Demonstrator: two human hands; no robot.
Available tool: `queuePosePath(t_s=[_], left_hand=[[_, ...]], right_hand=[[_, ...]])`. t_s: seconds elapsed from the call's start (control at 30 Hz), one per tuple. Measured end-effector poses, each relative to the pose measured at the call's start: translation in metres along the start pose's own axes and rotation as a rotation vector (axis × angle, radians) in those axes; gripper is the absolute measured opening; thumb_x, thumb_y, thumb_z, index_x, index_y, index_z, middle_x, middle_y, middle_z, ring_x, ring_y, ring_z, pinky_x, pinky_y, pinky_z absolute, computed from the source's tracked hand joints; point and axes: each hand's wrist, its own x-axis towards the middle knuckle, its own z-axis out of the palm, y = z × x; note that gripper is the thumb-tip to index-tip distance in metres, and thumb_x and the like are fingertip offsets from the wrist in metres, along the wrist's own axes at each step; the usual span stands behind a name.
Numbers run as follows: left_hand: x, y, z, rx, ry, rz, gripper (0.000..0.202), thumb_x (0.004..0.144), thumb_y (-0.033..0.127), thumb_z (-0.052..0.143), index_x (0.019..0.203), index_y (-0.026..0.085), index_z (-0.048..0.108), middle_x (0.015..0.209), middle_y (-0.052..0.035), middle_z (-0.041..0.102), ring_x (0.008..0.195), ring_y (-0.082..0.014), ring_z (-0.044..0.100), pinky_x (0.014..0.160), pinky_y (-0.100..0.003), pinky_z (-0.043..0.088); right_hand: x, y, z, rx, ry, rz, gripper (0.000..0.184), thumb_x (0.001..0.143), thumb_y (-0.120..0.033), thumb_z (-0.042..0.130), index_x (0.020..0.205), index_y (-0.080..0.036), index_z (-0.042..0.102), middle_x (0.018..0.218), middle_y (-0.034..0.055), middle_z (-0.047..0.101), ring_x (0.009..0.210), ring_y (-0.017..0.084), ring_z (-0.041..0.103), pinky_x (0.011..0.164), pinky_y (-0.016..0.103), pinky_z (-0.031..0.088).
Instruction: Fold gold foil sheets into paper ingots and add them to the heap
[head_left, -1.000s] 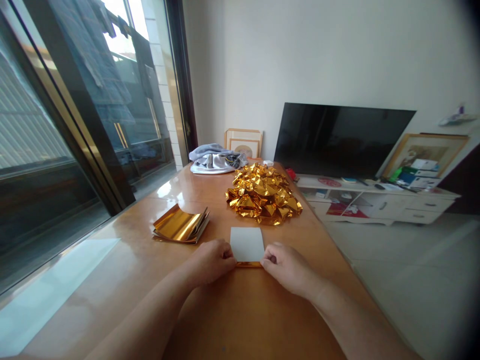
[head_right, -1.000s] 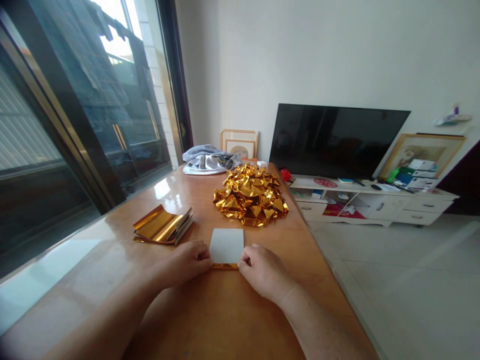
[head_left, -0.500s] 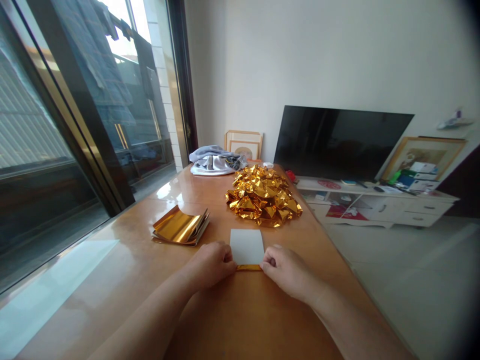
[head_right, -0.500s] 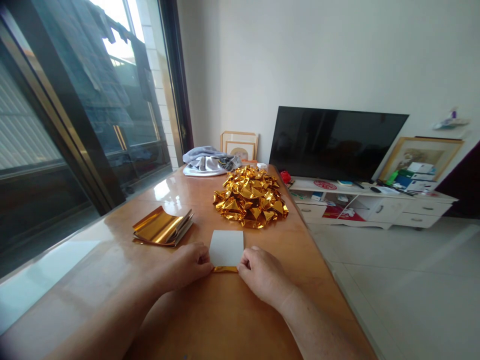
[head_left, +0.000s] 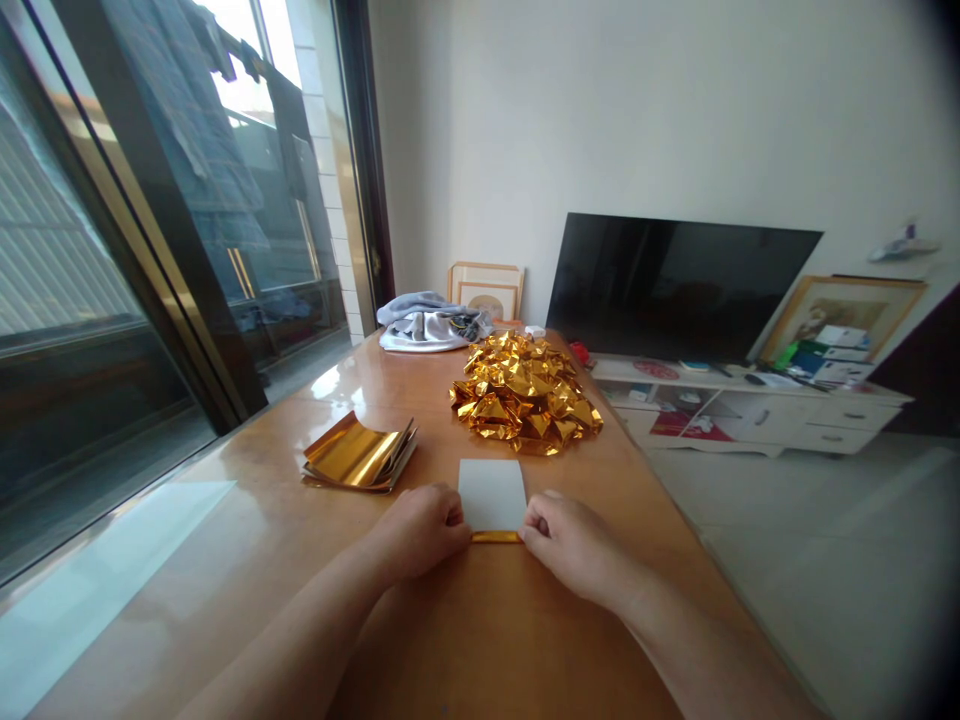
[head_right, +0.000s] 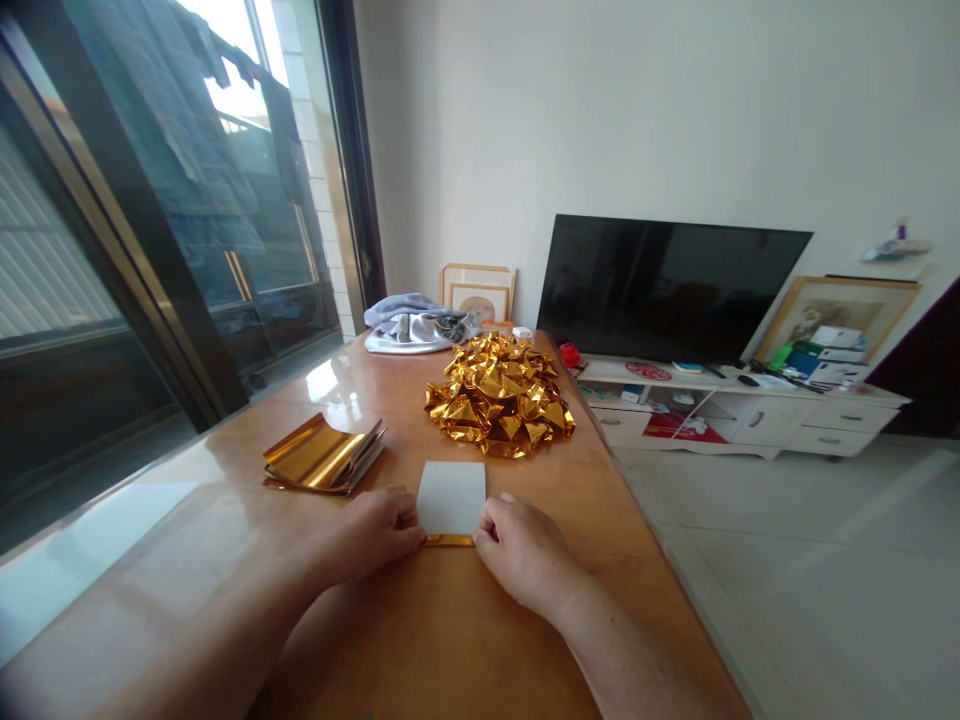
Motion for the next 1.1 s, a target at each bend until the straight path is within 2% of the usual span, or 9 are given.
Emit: queuePosePath(t_s=[0.33,0.53,0.77,0.9,1.0,1.1], left_hand=[[-0.001,0.001,0.001,0.005,-0.006,-0.026,0.014,0.078,0.03,0.058,0.069,0.019,0.06,0.078,-0.0027,0.064,0.067,-0.0146,0.053,0.056,-0.025,0.03],[-0.001,-0.002,0.0,0.015,-0.006,0.012,0.018,0.08,0.033,0.057,0.07,0.019,0.06,0.079,-0.0026,0.063,0.067,-0.0151,0.053,0.056,-0.026,0.03],[-0.002,-0.001,0.001,0.034,0.004,0.045,0.015,0.081,0.031,0.057,0.072,0.019,0.058,0.083,-0.0038,0.063,0.072,-0.0164,0.054,0.06,-0.026,0.033],[-0.004,0.002,0.0,0.044,0.034,0.067,0.008,0.08,0.028,0.06,0.084,0.021,0.059,0.087,-0.0029,0.064,0.077,-0.0189,0.055,0.063,-0.027,0.034],[-0.007,0.008,-0.003,0.039,0.053,0.16,0.02,0.078,0.018,0.06,0.097,0.024,0.061,0.097,-0.0031,0.064,0.088,-0.0208,0.056,0.073,-0.028,0.038],[-0.009,0.016,-0.007,0.031,0.026,0.254,0.035,0.078,0.007,0.054,0.103,0.028,0.065,0.102,-0.0041,0.061,0.099,-0.0219,0.055,0.084,-0.03,0.039]], right_hand=[[-0.001,-0.003,-0.003,-0.038,-0.015,-0.001,0.01,0.087,-0.024,0.059,0.077,-0.021,0.06,0.083,0.001,0.061,0.075,0.015,0.053,0.061,0.025,0.029],[-0.002,-0.005,-0.004,-0.044,-0.017,-0.017,0.01,0.087,-0.023,0.058,0.078,-0.021,0.059,0.083,0.0012,0.061,0.075,0.015,0.053,0.062,0.025,0.03],[-0.003,-0.008,-0.007,-0.057,-0.027,-0.015,0.009,0.087,-0.022,0.059,0.079,-0.021,0.058,0.084,0.0012,0.061,0.076,0.015,0.053,0.063,0.025,0.03],[-0.004,-0.008,-0.007,-0.058,-0.024,-0.024,0.011,0.088,-0.023,0.058,0.078,-0.021,0.056,0.084,0.0012,0.06,0.075,0.015,0.053,0.062,0.025,0.029],[-0.004,-0.006,-0.006,-0.048,-0.009,-0.033,0.01,0.088,-0.022,0.058,0.078,-0.021,0.054,0.084,0.0004,0.06,0.076,0.015,0.052,0.062,0.026,0.029],[-0.005,-0.005,-0.006,-0.035,-0.004,-0.034,0.008,0.086,-0.02,0.059,0.081,-0.022,0.053,0.084,-0.0004,0.06,0.077,0.015,0.053,0.063,0.026,0.029]])
